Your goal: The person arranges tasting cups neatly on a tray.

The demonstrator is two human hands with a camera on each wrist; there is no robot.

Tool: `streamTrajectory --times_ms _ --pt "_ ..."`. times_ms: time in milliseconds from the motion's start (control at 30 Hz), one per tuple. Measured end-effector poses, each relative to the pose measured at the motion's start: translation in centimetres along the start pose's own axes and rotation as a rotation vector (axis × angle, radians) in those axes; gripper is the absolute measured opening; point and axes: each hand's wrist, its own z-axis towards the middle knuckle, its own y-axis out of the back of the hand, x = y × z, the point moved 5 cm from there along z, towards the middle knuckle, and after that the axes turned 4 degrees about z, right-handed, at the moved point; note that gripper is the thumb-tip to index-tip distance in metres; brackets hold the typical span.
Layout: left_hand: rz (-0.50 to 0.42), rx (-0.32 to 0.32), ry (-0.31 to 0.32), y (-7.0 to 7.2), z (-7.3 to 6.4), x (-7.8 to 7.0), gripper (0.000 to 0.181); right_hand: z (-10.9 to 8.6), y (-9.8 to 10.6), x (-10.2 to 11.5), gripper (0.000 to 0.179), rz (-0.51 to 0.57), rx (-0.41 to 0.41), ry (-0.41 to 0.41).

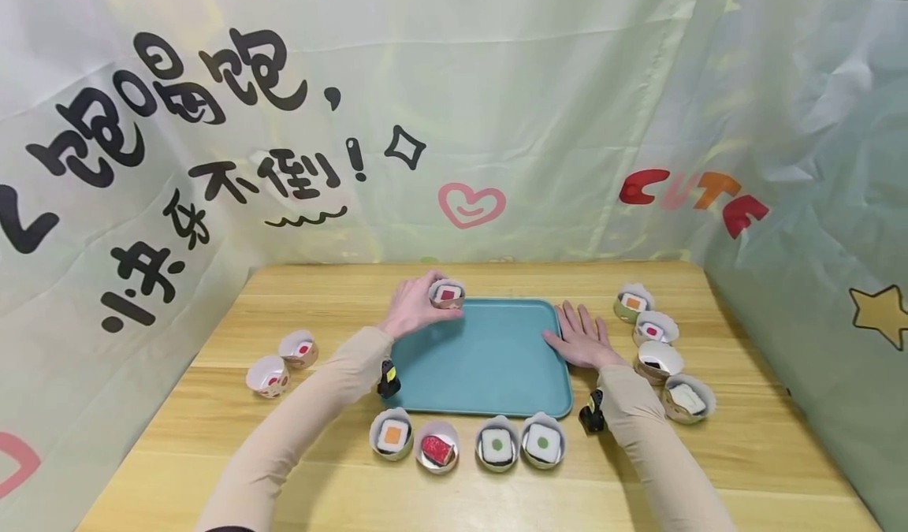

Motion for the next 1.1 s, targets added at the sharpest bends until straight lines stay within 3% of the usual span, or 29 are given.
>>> streamTrajectory --times_ms 1100 --pt "0.193 0.119 0.083 -3.9 0.8 -0.3 0.070 -0.2 0.1 0.3 0.101 -0.002 0.003 -0.007"
